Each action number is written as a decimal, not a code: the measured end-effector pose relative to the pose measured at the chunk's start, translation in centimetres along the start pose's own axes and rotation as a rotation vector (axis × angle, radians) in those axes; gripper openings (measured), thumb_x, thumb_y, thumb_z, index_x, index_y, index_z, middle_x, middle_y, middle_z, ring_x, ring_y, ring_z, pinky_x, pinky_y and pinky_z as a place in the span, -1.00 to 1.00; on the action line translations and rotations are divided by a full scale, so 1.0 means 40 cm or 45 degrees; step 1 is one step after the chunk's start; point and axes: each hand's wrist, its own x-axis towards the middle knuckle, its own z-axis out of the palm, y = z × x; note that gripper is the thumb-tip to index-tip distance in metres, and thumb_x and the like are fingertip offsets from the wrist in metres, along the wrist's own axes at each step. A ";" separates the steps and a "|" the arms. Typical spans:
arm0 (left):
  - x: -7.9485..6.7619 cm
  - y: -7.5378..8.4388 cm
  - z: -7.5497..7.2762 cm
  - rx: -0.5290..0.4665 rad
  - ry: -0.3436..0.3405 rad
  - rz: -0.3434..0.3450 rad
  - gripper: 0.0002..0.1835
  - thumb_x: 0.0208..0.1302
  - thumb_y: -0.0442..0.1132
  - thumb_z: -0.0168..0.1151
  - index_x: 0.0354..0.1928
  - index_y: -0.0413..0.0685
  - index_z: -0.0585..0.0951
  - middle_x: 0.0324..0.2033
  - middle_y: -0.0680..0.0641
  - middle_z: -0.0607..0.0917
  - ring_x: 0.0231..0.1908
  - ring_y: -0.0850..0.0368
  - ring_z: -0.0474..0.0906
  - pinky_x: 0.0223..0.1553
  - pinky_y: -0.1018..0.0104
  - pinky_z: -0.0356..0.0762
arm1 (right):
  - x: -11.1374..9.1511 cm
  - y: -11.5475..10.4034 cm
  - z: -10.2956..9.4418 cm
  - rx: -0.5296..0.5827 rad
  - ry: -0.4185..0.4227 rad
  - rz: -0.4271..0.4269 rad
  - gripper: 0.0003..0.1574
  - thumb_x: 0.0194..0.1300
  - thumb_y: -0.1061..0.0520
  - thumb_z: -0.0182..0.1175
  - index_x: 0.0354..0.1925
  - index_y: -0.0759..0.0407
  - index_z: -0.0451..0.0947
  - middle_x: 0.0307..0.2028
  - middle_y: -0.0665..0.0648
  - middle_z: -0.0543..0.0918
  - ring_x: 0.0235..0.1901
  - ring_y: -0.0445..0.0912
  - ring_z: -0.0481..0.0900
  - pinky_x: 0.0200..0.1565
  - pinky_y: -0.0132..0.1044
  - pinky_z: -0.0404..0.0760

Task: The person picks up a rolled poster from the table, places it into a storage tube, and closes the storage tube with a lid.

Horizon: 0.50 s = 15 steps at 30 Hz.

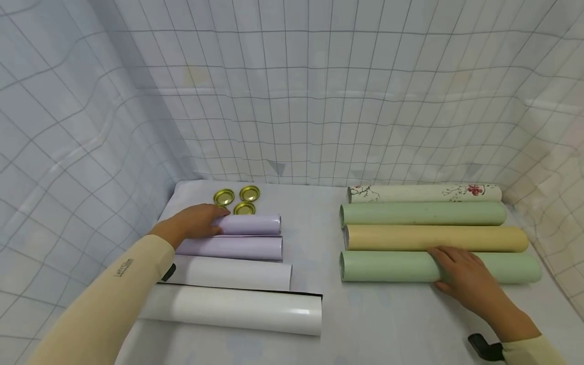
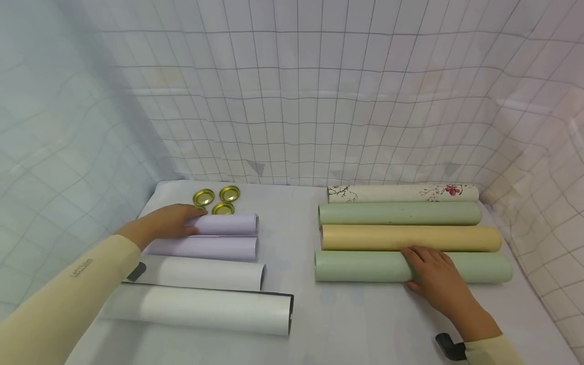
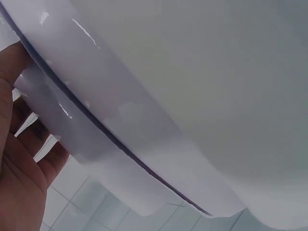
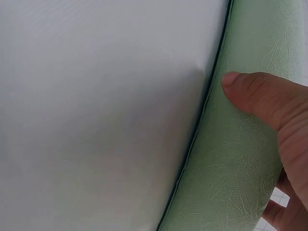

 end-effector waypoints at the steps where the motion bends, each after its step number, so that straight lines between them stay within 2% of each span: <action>1: 0.000 0.001 -0.003 0.004 0.010 0.001 -0.45 0.31 -0.20 0.33 0.26 -0.34 0.49 0.17 -0.31 0.57 0.23 -0.29 0.43 0.27 -0.16 0.33 | -0.001 0.001 0.000 -0.006 0.001 -0.003 0.09 -0.36 0.11 0.68 0.19 0.28 0.44 0.05 0.31 0.52 0.02 0.30 0.48 -0.08 0.31 0.46; 8: -0.016 0.003 -0.022 0.033 0.073 -0.055 -0.45 0.30 -0.17 0.33 0.28 -0.23 0.50 0.14 -0.28 0.55 0.14 -0.23 0.50 0.20 -0.17 0.40 | -0.014 0.016 -0.001 -0.002 0.035 -0.045 0.07 -0.41 0.06 0.67 0.14 0.24 0.46 0.02 0.27 0.54 -0.01 0.29 0.49 -0.11 0.28 0.46; 15: -0.034 0.016 -0.050 0.016 0.069 -0.088 -0.43 0.30 -0.16 0.35 0.29 -0.22 0.47 0.07 -0.28 0.47 -0.08 -0.15 0.57 0.04 -0.17 0.50 | -0.019 0.025 -0.005 0.037 0.054 -0.062 0.05 -0.45 0.07 0.67 0.10 0.24 0.48 -0.02 0.24 0.54 -0.05 0.26 0.52 -0.14 0.24 0.49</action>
